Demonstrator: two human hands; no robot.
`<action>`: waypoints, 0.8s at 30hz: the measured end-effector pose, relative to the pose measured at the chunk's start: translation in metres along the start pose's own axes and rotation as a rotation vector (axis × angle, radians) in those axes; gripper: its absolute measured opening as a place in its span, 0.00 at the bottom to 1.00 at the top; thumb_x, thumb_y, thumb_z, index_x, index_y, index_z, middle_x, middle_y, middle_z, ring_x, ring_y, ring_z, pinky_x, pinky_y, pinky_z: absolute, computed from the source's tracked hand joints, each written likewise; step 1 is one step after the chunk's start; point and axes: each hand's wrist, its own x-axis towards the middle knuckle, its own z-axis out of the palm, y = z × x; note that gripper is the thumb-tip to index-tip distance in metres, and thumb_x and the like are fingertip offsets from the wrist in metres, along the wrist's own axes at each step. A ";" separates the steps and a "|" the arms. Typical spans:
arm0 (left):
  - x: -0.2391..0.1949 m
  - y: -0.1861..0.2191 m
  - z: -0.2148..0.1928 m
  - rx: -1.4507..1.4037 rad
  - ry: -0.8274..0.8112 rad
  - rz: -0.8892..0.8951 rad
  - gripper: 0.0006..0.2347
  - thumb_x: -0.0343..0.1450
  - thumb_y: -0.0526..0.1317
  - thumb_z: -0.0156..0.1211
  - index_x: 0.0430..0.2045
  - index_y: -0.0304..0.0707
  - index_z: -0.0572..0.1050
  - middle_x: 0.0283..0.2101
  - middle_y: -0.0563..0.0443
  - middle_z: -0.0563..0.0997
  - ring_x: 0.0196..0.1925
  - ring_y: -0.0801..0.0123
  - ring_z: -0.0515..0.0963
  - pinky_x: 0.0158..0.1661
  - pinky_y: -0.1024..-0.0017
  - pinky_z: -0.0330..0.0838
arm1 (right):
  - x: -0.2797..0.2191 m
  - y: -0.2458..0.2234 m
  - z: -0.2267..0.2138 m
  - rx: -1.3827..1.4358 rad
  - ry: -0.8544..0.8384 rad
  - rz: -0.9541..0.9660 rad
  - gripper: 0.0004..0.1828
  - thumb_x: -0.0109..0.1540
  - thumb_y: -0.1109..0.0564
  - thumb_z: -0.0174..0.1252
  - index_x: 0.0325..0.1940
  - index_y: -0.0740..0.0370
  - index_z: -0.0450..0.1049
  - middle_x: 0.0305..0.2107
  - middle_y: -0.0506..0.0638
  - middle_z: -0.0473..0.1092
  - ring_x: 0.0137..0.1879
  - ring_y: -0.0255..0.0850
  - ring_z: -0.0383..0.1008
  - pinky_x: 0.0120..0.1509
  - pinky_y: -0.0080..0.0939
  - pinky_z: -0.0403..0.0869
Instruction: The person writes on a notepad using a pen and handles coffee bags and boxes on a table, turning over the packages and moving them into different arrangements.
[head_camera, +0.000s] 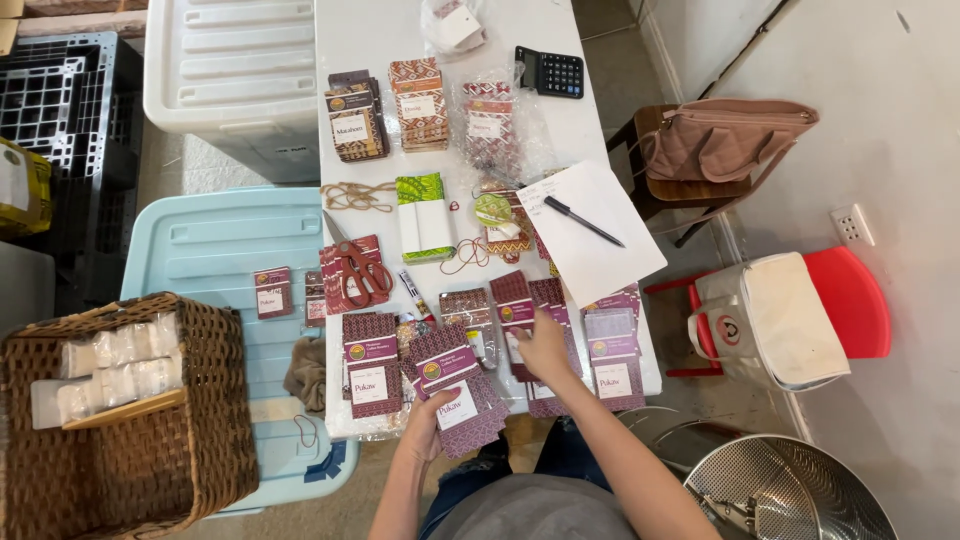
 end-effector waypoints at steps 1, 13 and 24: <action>-0.001 -0.001 -0.001 0.000 0.001 0.000 0.16 0.63 0.29 0.62 0.45 0.36 0.72 0.40 0.39 0.81 0.42 0.52 0.80 0.44 0.54 0.76 | -0.015 -0.005 -0.011 0.001 -0.001 0.000 0.13 0.64 0.67 0.57 0.52 0.61 0.75 0.46 0.54 0.78 0.51 0.46 0.79 0.56 0.45 0.82; 0.008 -0.042 0.008 -0.152 -0.340 0.041 0.39 0.58 0.68 0.50 0.50 0.30 0.71 0.47 0.29 0.82 0.50 0.43 0.83 0.52 0.44 0.78 | -0.106 -0.014 -0.001 0.090 -0.184 -0.140 0.21 0.56 0.57 0.69 0.52 0.57 0.74 0.44 0.51 0.79 0.49 0.44 0.81 0.53 0.42 0.78; -0.011 -0.014 0.001 -0.035 -0.017 0.057 0.10 0.65 0.28 0.62 0.39 0.29 0.73 0.35 0.39 0.82 0.38 0.49 0.83 0.39 0.52 0.80 | -0.040 0.012 -0.058 -0.179 0.029 -0.056 0.28 0.62 0.52 0.64 0.64 0.62 0.68 0.64 0.57 0.61 0.69 0.50 0.62 0.80 0.57 0.59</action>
